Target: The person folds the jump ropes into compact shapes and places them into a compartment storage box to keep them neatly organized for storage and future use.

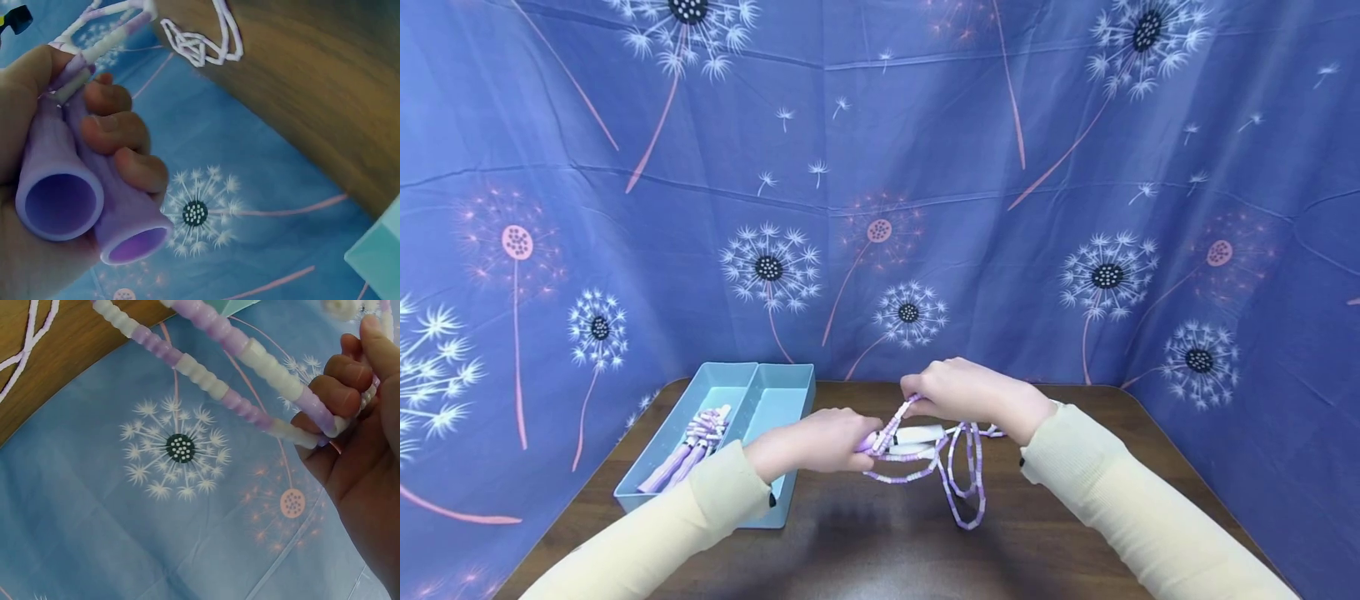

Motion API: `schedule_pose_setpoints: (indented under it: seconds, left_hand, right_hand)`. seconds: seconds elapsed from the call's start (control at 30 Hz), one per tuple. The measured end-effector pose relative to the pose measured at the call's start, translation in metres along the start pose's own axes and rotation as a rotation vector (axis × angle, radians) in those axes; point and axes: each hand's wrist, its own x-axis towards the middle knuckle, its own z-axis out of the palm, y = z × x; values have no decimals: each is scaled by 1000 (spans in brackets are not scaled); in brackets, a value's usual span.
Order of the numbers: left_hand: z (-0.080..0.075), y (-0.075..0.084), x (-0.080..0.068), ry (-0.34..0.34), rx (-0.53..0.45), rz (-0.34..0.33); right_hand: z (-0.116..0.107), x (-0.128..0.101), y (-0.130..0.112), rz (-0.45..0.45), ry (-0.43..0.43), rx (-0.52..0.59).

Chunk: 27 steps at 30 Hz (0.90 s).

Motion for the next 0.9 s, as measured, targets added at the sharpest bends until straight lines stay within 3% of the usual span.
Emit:
schedule_pose_setpoints:
  seconds: [0.2, 0.43, 0.67, 0.9]
  left_hand:
    - [4, -4, -5, 160, 240, 99]
    - [13, -10, -9, 487, 576, 230]
    - [15, -16, -9, 599, 672, 244]
    - [16, -23, -6, 794, 755, 323]
  right_hand:
    - [6, -3, 2, 1, -15, 40]
    - [11, -6, 4, -123, 39, -97]
    - [11, -5, 3, -74, 18, -125]
    - [18, -4, 5, -54, 85, -118]
